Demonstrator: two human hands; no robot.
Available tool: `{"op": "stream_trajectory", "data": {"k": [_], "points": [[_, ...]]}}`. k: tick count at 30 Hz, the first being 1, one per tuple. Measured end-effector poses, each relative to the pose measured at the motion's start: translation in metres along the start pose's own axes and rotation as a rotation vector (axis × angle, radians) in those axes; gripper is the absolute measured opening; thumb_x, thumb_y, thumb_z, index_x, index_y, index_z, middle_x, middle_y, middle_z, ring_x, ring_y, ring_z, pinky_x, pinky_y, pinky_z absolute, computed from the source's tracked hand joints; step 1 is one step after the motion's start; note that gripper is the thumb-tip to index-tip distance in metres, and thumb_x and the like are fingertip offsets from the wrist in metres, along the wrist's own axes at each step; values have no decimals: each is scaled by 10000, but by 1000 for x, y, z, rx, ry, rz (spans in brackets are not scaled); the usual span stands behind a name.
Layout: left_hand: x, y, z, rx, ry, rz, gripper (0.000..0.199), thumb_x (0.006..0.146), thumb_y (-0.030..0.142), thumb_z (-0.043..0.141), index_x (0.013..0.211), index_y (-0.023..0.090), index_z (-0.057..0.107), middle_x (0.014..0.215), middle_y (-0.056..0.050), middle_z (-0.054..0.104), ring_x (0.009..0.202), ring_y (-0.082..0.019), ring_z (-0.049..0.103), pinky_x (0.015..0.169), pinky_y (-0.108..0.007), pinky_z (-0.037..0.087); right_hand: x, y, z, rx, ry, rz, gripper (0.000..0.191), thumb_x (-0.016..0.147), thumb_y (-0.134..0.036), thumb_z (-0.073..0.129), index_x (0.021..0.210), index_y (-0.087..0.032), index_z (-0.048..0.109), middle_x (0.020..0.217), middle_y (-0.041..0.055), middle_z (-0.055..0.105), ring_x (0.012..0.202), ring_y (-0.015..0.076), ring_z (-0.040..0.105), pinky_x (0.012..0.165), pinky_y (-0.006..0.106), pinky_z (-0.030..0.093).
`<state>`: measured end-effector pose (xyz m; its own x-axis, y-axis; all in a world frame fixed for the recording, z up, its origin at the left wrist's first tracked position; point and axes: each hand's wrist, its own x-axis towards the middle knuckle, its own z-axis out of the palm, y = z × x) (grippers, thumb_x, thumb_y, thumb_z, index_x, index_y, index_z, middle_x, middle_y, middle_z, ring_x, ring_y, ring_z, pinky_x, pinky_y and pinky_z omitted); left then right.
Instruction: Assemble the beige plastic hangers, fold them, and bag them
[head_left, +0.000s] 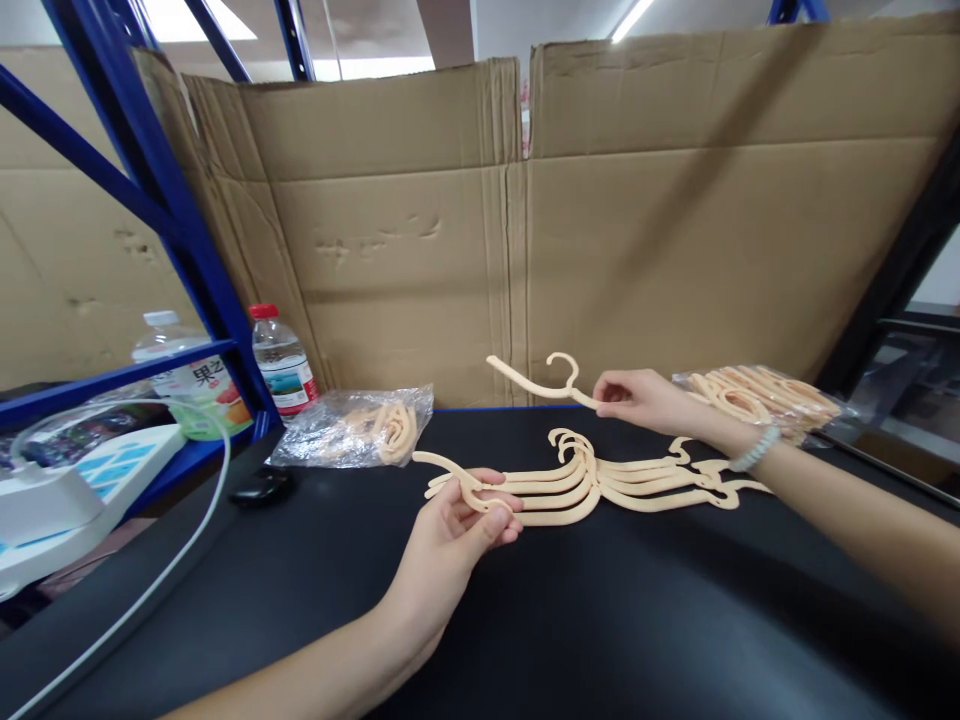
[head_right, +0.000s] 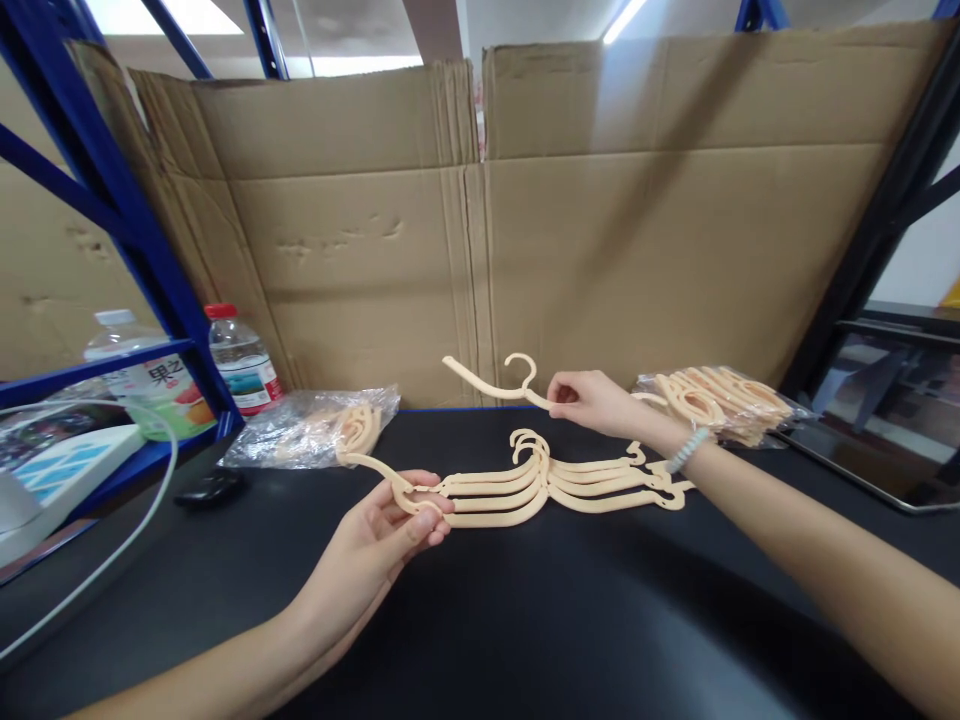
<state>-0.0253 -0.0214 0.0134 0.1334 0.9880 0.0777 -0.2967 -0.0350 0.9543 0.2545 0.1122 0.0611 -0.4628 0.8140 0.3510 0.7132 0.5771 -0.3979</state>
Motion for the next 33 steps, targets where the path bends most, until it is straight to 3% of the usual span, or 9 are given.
{"op": "stream_trajectory", "data": {"k": [2, 5, 12, 15, 21, 27, 30, 33], "points": [[-1, 1, 0, 6, 10, -1, 403, 709, 247, 812, 1030, 143, 591, 794, -36, 719, 678, -114, 645, 676, -218, 520, -19, -10, -9, -13, 16, -51, 114, 819, -300, 583, 860, -193, 584, 741, 6, 627, 664, 149, 568, 633, 271, 438], [-1, 3, 0, 27, 21, -16, 342, 694, 247, 821, 944, 132, 618, 808, -71, 744, 686, -133, 672, 661, -214, 528, -50, -23, -14, -43, -62, -115, 143, 865, -313, 551, 945, -204, 598, 762, 13, 619, 658, 153, 549, 611, 273, 421], [4, 4, 0, 23, 59, -47, 197, 680, 222, 825, 784, 126, 687, 844, -74, 748, 673, -108, 662, 656, -178, 528, -97, -35, 2, 14, -64, -69, 147, 946, -303, 455, 932, -207, 564, 838, 31, 629, 704, 158, 572, 634, 276, 446], [6, 7, -2, -6, 87, -20, 182, 661, 215, 837, 746, 128, 703, 906, -49, 725, 638, -75, 624, 665, -175, 520, -105, -34, 7, 61, -15, -38, 144, 946, -322, 464, 957, -213, 557, 815, 22, 636, 680, 155, 580, 606, 266, 448], [11, 11, -6, -23, 16, 6, 153, 736, 231, 794, 744, 164, 657, 684, 27, 593, 610, -62, 531, 604, -151, 448, -111, -35, 9, 57, 67, -108, 130, 959, -277, 448, 875, -223, 531, 717, -10, 587, 595, 130, 538, 540, 244, 420], [10, 5, -5, -38, -87, -14, 138, 839, 283, 699, 800, 183, 614, 769, 21, 523, 704, -86, 494, 696, -187, 443, -114, -34, 12, 6, 143, -169, 99, 945, -239, 485, 896, -223, 569, 789, 4, 643, 662, 144, 590, 597, 256, 451], [8, 4, -3, -92, -140, -46, 120, 871, 291, 655, 827, 192, 604, 888, 3, 521, 817, -123, 530, 784, -254, 470, -115, -34, 13, -4, 153, -197, 97, 941, -223, 489, 955, -234, 585, 817, 6, 665, 677, 149, 609, 616, 260, 457], [7, 6, -2, -115, -226, -86, 110, 874, 296, 645, 847, 195, 609, 1007, -23, 537, 859, -167, 576, 764, -301, 494, -115, -34, 13, -21, 169, -235, 105, 936, -209, 495, 975, -244, 586, 856, 7, 678, 709, 153, 629, 644, 259, 465]]}}
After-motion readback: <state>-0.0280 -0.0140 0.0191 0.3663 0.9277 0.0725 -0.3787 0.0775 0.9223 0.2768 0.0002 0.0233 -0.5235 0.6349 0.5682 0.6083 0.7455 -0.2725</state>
